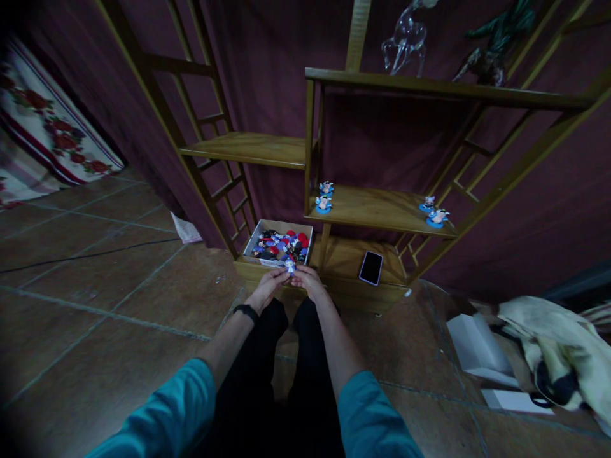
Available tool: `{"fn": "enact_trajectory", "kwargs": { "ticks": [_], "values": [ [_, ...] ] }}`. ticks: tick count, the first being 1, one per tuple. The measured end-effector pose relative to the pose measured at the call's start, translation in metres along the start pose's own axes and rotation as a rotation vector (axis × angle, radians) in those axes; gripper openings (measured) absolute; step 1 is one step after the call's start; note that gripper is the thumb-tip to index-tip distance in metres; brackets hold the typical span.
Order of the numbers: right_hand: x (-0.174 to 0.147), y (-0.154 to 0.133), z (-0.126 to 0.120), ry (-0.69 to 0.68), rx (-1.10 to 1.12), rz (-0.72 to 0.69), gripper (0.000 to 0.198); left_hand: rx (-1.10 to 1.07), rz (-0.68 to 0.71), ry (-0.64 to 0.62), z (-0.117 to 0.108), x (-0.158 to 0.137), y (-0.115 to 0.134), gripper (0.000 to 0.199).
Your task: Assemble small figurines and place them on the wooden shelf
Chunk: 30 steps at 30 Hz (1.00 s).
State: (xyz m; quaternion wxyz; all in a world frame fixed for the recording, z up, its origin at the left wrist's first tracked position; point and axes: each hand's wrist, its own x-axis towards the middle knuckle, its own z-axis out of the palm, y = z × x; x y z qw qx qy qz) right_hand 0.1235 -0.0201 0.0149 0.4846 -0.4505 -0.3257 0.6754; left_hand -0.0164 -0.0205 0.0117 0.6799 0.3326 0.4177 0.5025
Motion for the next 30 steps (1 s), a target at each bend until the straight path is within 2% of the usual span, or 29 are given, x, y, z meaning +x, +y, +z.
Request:
{"fn": "enact_trajectory", "kwargs": {
  "ticks": [15,30],
  "values": [
    [-0.0015,0.0001,-0.0013,-0.09,-0.014,-0.04,0.023,0.003,-0.008,-0.003,-0.001,0.0027,-0.0015,0.036],
    [-0.0044,-0.0041,0.0024,-0.029,0.012,-0.019,0.022,0.041,0.009,-0.052,-0.0055,0.0066,-0.0054,0.041]
  ]
}}
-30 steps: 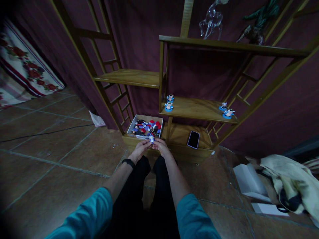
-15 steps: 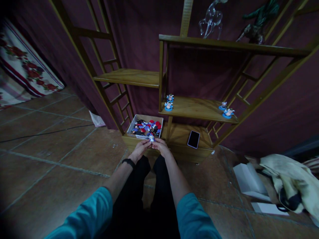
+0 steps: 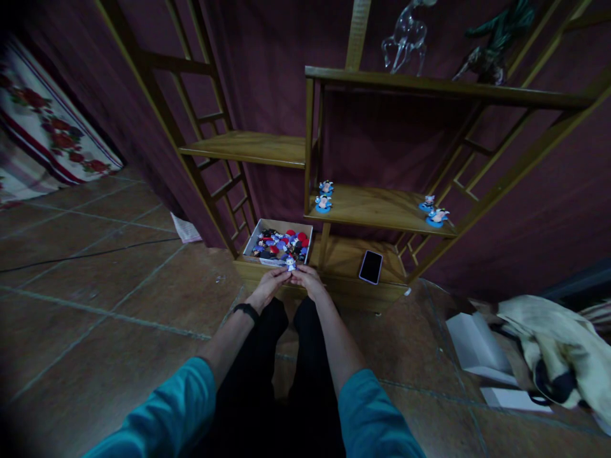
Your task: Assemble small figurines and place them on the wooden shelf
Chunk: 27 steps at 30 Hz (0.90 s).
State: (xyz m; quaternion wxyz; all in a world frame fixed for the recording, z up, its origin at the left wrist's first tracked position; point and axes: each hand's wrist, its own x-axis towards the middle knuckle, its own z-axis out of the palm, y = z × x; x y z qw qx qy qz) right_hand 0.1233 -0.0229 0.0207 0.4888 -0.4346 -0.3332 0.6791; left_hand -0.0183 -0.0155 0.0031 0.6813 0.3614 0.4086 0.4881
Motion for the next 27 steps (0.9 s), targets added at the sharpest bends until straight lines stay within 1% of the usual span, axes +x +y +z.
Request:
{"fn": "enact_trajectory", "kwargs": {
  "ticks": [4,9,15,21,27],
  "values": [
    [0.0005,0.0004,-0.0004,0.004,0.005,0.008,0.022,-0.013,-0.003,-0.006,-0.0008,0.0006,-0.0002,0.039],
    [0.0022,0.002,-0.0017,0.02,0.008,0.014,0.027,-0.003,-0.007,-0.001,-0.001,0.0002,0.0011,0.039],
    [0.0022,0.0035,-0.0039,-0.04,0.006,-0.026,0.027,0.021,-0.007,-0.021,0.0001,-0.0015,0.0032,0.039],
    [0.0038,0.0053,-0.0061,-0.094,0.019,-0.042,0.027,0.018,-0.019,0.005,0.0012,-0.0025,0.0034,0.037],
    [0.004,0.0038,-0.0048,-0.076,0.028,-0.041,0.029,-0.025,-0.023,0.032,0.0018,-0.0032,0.0043,0.039]
  ]
}}
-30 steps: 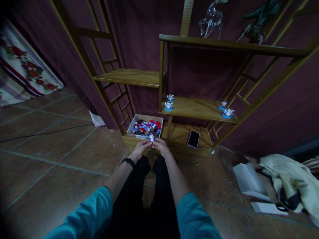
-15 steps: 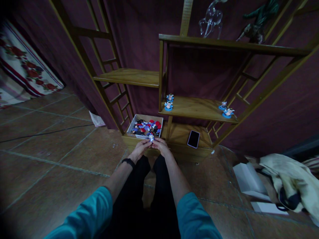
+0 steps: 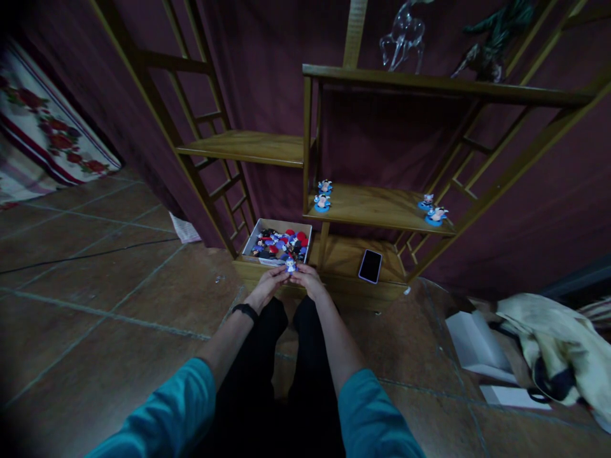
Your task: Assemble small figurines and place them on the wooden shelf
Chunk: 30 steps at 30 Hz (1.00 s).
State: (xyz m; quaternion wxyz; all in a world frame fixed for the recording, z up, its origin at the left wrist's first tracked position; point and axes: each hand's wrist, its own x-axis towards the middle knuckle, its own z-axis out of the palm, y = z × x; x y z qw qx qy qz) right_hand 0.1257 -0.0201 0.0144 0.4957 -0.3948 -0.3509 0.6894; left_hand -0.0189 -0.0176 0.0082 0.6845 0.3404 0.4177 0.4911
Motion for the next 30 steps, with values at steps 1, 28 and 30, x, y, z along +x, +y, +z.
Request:
{"fn": "enact_trajectory", "kwargs": {
  "ticks": [1,28,30],
  "values": [
    [-0.0003,-0.0005,0.0006,0.007,0.003,0.001,0.029,-0.009,0.001,0.002,0.0,-0.0002,0.0001,0.04],
    [0.001,0.0006,0.0013,0.109,-0.011,0.048,0.022,-0.045,-0.019,0.04,0.0009,0.0006,0.0005,0.029],
    [0.0013,0.0007,0.0012,0.107,-0.017,0.051,0.021,-0.048,-0.019,0.037,0.0012,0.0004,0.0008,0.028]
  ]
}}
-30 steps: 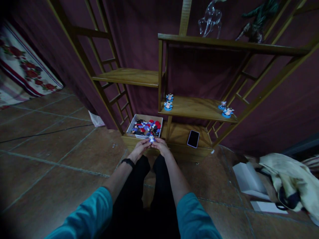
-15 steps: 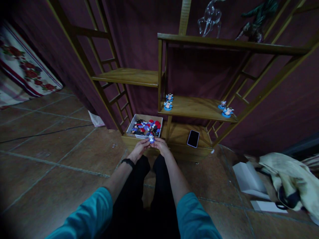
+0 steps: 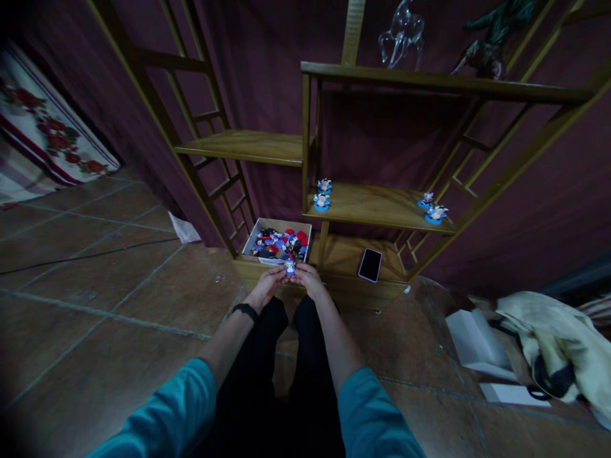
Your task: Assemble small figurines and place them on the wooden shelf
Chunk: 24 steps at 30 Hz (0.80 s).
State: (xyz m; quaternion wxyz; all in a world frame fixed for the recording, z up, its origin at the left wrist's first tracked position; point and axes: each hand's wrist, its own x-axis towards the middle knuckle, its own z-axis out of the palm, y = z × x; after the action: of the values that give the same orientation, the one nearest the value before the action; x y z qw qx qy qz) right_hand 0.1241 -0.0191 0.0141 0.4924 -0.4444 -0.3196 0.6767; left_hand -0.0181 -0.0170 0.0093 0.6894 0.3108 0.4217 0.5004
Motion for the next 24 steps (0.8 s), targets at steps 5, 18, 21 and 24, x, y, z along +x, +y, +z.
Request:
{"fn": "enact_trajectory", "kwargs": {
  "ticks": [5,18,21,24],
  "values": [
    [0.0,0.0004,0.0008,0.018,-0.021,-0.001,0.02,0.0,-0.008,0.003,-0.0003,0.0001,0.0001,0.026],
    [-0.0016,-0.0019,0.0028,0.017,-0.068,0.001,0.021,0.03,0.015,-0.002,-0.0016,0.0021,-0.0014,0.028],
    [0.0007,0.0005,0.0015,0.008,-0.069,0.003,0.023,0.048,0.014,0.015,-0.0017,0.0022,-0.0015,0.026],
    [0.0027,0.0023,0.0007,0.013,-0.082,0.012,0.024,0.063,0.008,0.023,-0.0019,0.0028,-0.0019,0.025]
  ]
}}
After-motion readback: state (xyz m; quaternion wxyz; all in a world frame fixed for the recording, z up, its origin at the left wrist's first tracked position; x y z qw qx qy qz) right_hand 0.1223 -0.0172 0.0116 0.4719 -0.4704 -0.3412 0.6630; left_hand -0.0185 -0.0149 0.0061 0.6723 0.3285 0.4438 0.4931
